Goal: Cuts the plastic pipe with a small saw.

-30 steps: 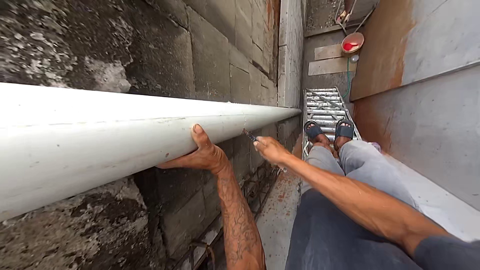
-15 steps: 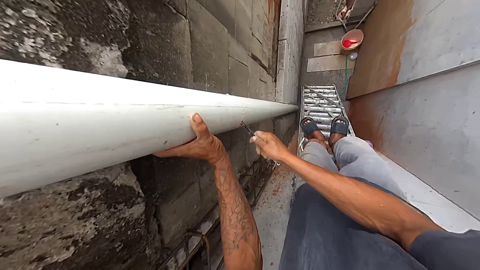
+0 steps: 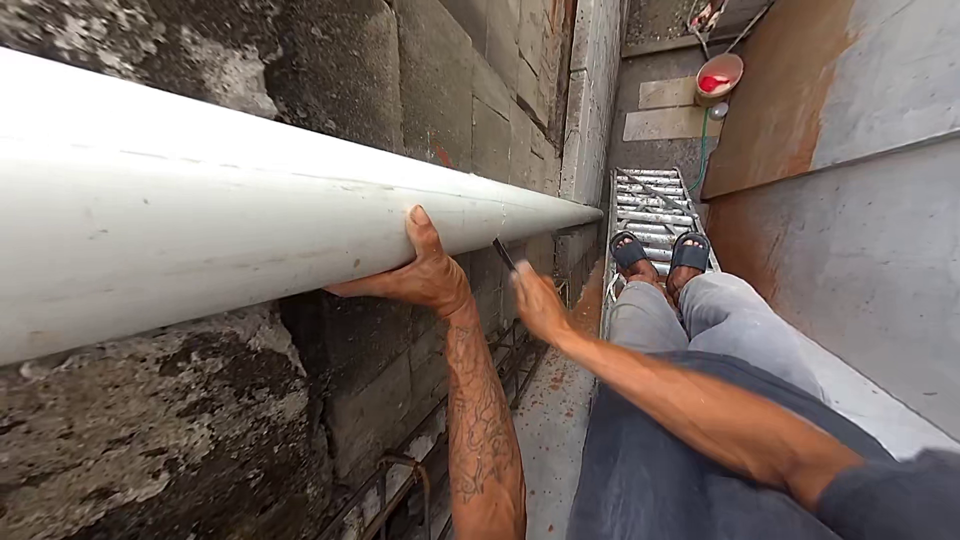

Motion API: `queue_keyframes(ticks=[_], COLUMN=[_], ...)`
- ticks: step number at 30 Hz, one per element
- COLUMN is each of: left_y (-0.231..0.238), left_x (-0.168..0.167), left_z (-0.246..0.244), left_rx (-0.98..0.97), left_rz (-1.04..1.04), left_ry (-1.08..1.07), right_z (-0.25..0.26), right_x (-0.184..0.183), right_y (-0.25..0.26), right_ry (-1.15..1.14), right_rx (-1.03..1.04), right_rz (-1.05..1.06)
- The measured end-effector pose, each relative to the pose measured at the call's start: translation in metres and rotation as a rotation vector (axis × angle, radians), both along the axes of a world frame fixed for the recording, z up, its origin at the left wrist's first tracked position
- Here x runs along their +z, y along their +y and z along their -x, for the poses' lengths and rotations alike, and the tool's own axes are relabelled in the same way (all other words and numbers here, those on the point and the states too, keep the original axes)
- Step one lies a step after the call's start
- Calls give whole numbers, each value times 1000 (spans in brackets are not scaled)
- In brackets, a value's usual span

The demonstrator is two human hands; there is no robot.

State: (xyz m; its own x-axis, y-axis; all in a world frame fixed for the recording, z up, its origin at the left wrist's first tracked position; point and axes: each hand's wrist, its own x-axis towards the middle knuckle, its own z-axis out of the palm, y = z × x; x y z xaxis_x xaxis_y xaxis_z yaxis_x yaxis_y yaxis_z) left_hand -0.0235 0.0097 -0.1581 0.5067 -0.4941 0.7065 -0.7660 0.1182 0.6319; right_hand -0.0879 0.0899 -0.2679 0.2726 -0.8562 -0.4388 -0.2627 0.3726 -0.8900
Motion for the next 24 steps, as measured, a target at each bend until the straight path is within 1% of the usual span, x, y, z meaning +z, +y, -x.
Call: queue_keyframes(ticks=[1, 3, 4, 5, 7, 8, 9, 12, 13, 14, 15, 17, 19, 21, 23, 24], left_y=[-4, -5, -4, -3, -4, -5, -7, -8, -6, -5, -3, -4, -7, -5, 1, 3], left_x=[1, 0, -1, -2, -1, -1, -2, -4, -4, -3, -2, -1, -2, -3, 0, 0], left_z=[1, 1, 1, 2, 1, 0, -1, -1, -1, -1, -1, -1, 2, 1, 0, 1], left_rx=[-1, -16, -23, -21, -16, -21, -25, -42, -42, -35, -37, -40, -28, -29, -17, -17], left_rz=[20, 34, 34, 40, 68, 78, 76, 97, 102, 101, 93, 70, 83, 94, 67, 55], left_ry=[7, 18, 14, 15, 28, 18, 11, 10, 19, 33, 39, 42, 50, 34, 24, 17], right_z=[3, -1, -6, -9, -9, -4, 1, -8, -14, -18, -18, -7, -5, -18, -22, -16], right_x=[3, 9, 9, 7, -4, -6, -6, 1, -2, -5, -7, -7, -4, -8, -12, -11], right_y=[-1, -23, -35, -36, -4, 12, 17, -13, -14, -9, 5, 22, -1, -21, -1, 11], right_ry=[8, 17, 25, 26, -5, -13, -20, -45, -44, -49, -66, -78, -71, -85, -137, -153], right_rx=[28, 42, 19, -7, -64, -46, -35, -71, -115, -140, -140, -95, -75, -127, -168, -152], right_rz=[-33, -84, -72, -39, 47, 28, -5, -34, 6, 47, 46, -22, -42, 10, 35, 1])
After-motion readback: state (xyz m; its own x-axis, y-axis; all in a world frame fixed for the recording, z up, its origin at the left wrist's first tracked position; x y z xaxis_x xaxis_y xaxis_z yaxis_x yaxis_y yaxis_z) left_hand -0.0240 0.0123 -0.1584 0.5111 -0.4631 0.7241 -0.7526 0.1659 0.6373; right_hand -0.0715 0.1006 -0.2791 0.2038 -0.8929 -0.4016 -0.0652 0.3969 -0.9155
